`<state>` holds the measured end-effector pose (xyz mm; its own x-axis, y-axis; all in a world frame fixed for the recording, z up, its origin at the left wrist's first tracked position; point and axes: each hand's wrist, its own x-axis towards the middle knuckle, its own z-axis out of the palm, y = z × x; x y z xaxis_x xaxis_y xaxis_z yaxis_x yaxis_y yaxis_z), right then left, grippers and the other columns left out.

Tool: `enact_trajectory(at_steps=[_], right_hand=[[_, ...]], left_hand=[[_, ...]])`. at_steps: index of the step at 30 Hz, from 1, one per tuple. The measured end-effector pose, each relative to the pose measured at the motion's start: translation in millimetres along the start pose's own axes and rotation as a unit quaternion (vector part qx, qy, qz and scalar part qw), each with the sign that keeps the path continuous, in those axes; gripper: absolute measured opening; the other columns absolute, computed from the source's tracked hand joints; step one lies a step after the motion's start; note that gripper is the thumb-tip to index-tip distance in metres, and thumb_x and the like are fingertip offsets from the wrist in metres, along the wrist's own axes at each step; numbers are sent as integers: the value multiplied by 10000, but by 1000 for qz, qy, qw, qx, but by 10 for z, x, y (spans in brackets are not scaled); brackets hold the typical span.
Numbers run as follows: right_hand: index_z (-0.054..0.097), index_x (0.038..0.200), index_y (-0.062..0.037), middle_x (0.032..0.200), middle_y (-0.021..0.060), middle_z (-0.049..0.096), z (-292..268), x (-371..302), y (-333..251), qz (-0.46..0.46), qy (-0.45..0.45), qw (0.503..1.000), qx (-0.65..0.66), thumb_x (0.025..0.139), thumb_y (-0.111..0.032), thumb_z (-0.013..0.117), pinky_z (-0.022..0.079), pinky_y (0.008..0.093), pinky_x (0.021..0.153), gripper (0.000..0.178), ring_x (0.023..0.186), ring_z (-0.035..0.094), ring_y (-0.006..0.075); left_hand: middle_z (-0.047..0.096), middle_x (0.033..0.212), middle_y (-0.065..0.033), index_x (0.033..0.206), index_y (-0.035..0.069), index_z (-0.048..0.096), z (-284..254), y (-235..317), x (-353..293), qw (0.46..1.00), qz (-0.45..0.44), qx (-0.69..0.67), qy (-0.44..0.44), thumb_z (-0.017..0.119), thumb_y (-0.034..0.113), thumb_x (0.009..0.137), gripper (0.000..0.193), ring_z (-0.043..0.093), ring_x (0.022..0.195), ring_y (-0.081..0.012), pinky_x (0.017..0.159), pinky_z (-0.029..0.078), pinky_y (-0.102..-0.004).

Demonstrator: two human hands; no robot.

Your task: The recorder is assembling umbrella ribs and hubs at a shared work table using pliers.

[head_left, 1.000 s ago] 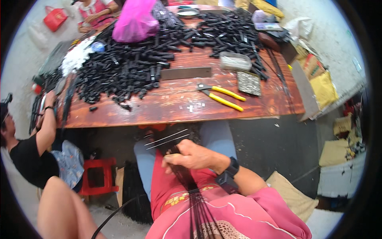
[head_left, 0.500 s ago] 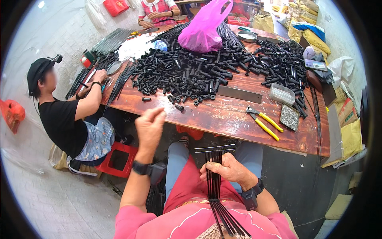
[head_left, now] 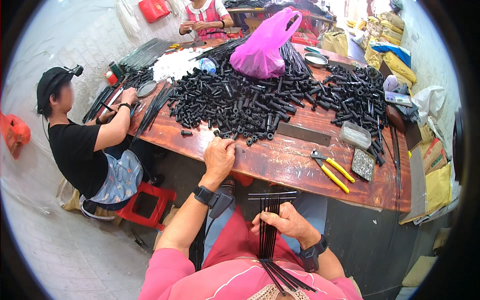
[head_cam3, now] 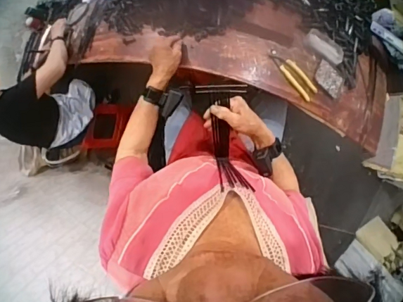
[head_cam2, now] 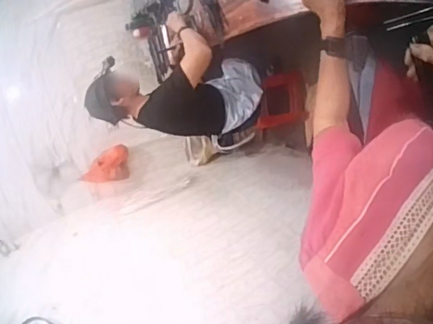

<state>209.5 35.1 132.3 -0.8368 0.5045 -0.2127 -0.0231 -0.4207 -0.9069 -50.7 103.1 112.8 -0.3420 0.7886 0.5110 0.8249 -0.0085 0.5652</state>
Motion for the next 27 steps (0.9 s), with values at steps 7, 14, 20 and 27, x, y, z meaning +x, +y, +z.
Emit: enact_trajectory(at_steps=[7,14,20,27], right_hand=[[674,977,42,848,118,715,-73,7,-9,1,4,1000,2,975,-267,550,556,298,728,333,781,691,169],[671,996,45,869,121,716,-109,6,-52,12,4,1000,-8,978,-256,542,553,298,744,328,807,690,172],[664,1007,46,891,128,715,-154,21,-54,17,18,1000,8,978,-252,542,551,298,756,323,827,688,175],[656,1003,52,880,124,711,-133,-11,-42,17,45,999,7,978,-224,536,551,305,753,302,825,690,183]], left_hand=[[643,824,-146,837,52,709,-2,-16,264,998,10,-49,27,659,143,796,112,625,788,-338,712,485,-434],[614,905,-156,918,116,734,-10,-274,1469,990,96,95,36,629,109,792,164,615,874,-340,763,498,-431],[557,1034,-134,1060,212,721,322,-382,1961,958,142,238,-73,624,38,742,375,544,1009,-334,836,500,-424],[585,1005,-145,965,76,650,591,-524,2002,951,149,267,-46,612,84,765,204,598,972,-340,766,522,-453]])
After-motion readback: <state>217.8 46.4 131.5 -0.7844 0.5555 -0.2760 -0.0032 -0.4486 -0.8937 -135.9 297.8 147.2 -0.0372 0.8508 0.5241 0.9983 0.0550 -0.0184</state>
